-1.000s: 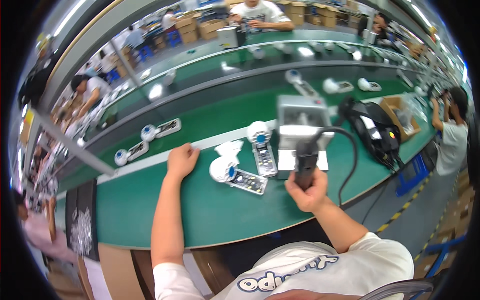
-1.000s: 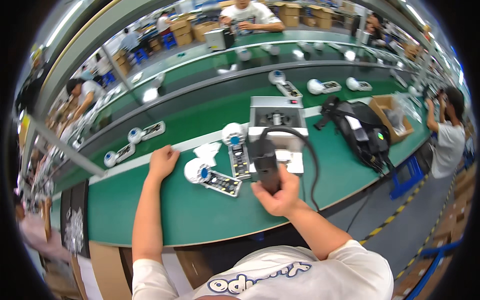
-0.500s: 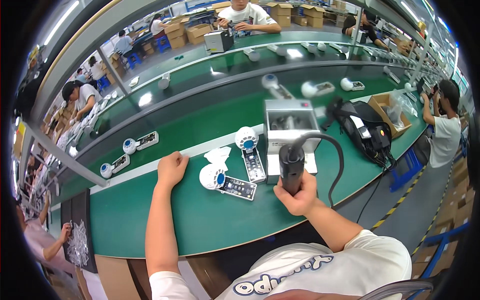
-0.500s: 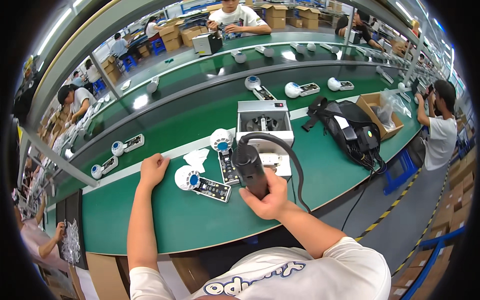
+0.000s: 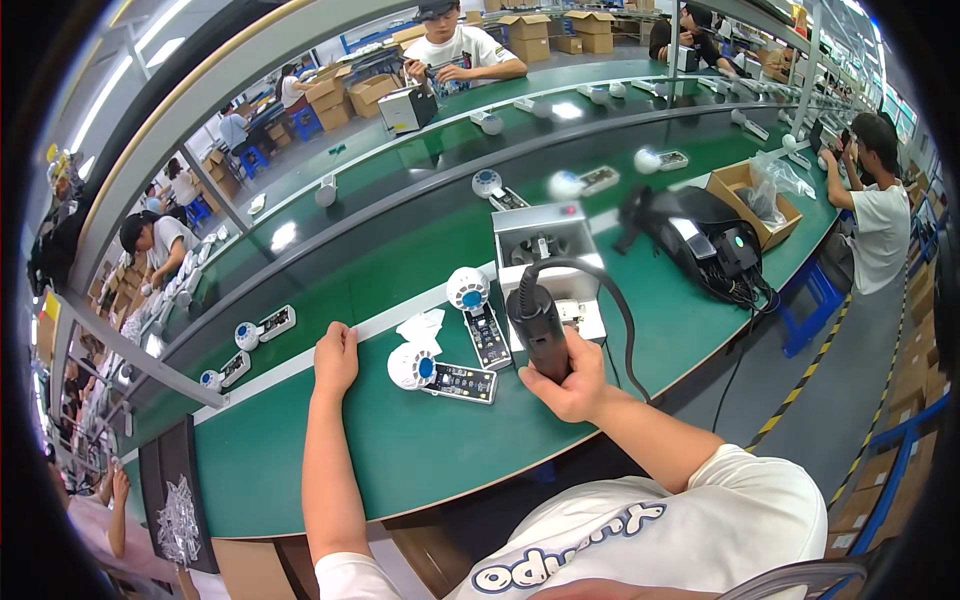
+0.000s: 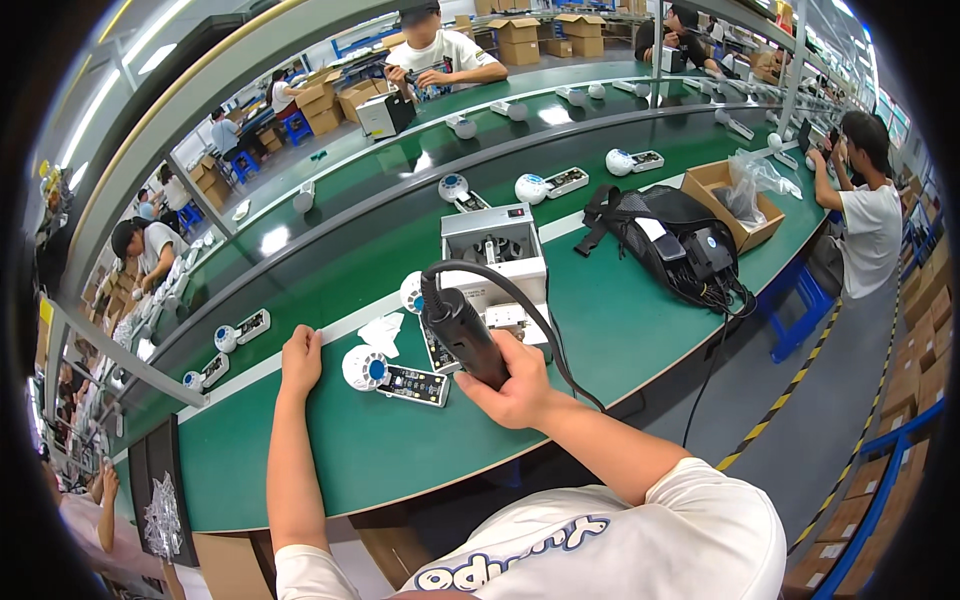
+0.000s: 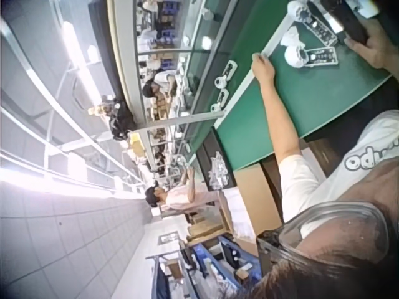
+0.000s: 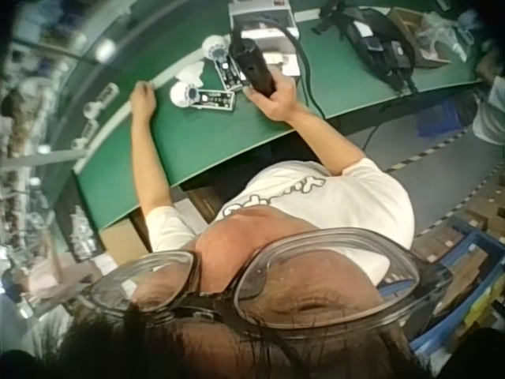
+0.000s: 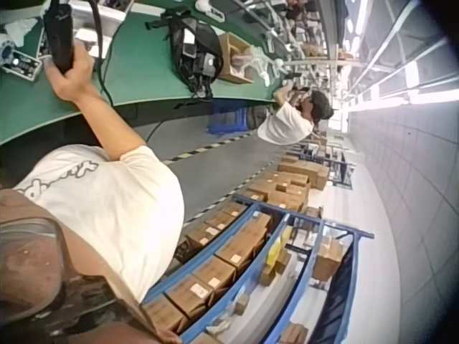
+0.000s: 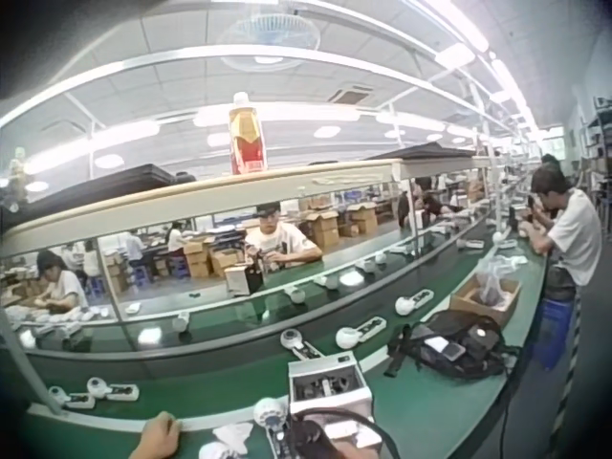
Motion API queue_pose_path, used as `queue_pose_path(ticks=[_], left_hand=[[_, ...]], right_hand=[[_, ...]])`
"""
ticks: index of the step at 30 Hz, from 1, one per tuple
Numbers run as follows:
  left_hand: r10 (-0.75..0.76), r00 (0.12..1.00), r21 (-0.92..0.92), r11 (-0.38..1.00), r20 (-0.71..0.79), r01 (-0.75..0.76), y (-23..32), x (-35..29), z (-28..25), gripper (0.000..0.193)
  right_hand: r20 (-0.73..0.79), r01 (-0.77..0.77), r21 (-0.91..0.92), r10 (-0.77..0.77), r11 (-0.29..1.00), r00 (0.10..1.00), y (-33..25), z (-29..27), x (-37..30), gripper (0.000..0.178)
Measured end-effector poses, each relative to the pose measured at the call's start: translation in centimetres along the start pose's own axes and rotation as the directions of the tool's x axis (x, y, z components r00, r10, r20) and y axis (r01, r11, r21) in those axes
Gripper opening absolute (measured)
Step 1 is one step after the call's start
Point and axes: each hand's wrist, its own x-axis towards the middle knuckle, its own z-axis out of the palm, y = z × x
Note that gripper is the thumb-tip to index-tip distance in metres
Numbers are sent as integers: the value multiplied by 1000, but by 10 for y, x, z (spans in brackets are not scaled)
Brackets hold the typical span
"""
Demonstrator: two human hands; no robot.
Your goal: Assembling electronic components and scanning them using a barcode scanner on an assembly line.
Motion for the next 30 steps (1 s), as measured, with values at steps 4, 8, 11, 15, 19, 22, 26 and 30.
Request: queue_pose_path(ticks=[4,8,11,15,19,22,26,30], left_hand=[[-37,999,-28,999,-35,36,0,-2,0,27],[-4,996,-63,998,-89,-2,-10,-5,-5,31],[-31,995,-79,997,-95,23,0,-2,-6,31],[-104,993,-162,982,-64,92,3,-5,-10,30],[-106,993,-180,979,-42,97,1,-2,-6,27],[-97,994,-197,977,-53,85,1,0,1,26],[-78,993,-206,977,-94,57,-7,-3,8,24],[-125,992,-271,956,-29,112,-6,18,12,24]], right_hand=[[-13,6,-11,-6,1000,1000,-1,2,-1,24],[-5,-31,-11,31,999,999,-7,5,-3,23],[-7,-43,-26,43,999,999,-7,7,-2,22],[-15,-29,-48,28,998,1000,-1,11,-5,26],[-37,-10,-54,8,999,999,6,8,-4,37],[-72,-4,-47,1,999,997,9,3,-6,38],[-65,-60,-39,58,997,996,16,-1,-12,39],[-28,24,-102,-27,994,999,3,-6,-4,40]])
